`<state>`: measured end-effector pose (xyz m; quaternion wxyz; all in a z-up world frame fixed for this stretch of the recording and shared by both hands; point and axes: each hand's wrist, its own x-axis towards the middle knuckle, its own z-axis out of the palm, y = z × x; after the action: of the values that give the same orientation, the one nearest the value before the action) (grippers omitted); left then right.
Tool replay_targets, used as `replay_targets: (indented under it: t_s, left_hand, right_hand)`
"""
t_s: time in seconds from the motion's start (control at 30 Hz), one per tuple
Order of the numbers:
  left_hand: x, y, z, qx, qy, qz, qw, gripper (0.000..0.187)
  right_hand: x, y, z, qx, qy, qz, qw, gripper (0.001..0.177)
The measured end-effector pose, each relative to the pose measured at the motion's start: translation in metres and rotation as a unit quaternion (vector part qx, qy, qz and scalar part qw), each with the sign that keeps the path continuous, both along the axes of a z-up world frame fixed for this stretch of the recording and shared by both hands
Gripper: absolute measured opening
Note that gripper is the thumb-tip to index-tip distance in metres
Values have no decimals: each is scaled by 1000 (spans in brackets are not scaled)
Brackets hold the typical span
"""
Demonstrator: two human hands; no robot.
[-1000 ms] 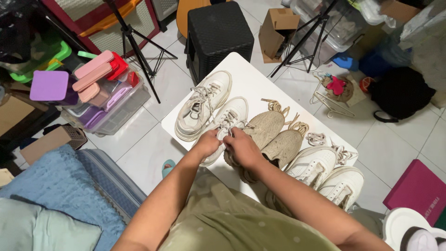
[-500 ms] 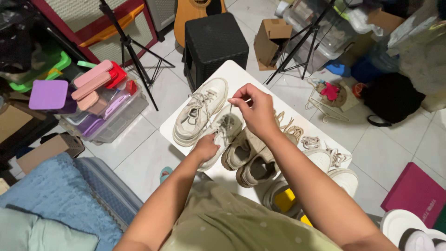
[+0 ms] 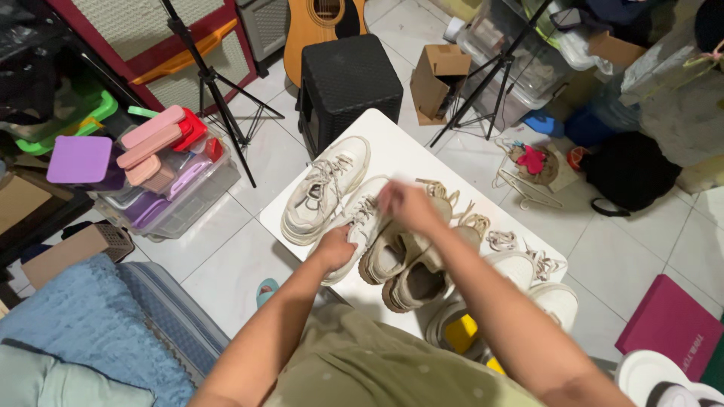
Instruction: The person removes laces from several pairs of shoes on a white table and then re-laces them. They handle multiple white sneakers and a pair of beige slip-on shoes, threading laces through eyelets and tying knots.
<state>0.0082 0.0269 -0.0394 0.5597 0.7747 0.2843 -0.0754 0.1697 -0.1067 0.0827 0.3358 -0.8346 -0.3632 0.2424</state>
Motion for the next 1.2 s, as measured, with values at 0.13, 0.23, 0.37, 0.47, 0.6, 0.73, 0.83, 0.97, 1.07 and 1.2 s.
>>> replay_targets:
  t_s: [0.13,0.23,0.37,0.47,0.6,0.73,0.83,0.97,1.07,1.2]
  left_hand:
    - [-5,-1,12,41,14,-29,999,44]
    - [-10,-7,24,79,-89,-9,993,54]
    - [-9,-11,43,111,-85,-4,990,62]
    - [-6,-14,42,112,-63,9,992,51]
    - [0,-18,24,131,-63,20,989,30]
    - [-4,-14,12,144,-123,-1,982,28]
    - [-8,-10,20,117,-124,-7,985,31]
    - [-15,-10,31,44,-96,-13,994,34]
    - [-11,-6,31,-1,-100,-20,995,36]
    - [-8,1,26,-12,-50,-42,998,34]
  right_hand:
    - [-49,7,1,157,219,34,962,29]
    - [-45,22,63,241,135,43,960,13]
    - [-32,47,162,465,138,47,873,11]
    - [-40,56,193,480,165,65,859,11]
    - [-48,71,176,474,227,47,850,9]
    - [-13,67,146,508,228,-50,829,14]
    - [18,39,123,503,359,-148,772,15]
    - [40,-8,74,384,478,-199,764,18]
    - [24,-25,23,97,340,-78,932,19]
    - [-26,-26,-40,31,236,-14,971,25]
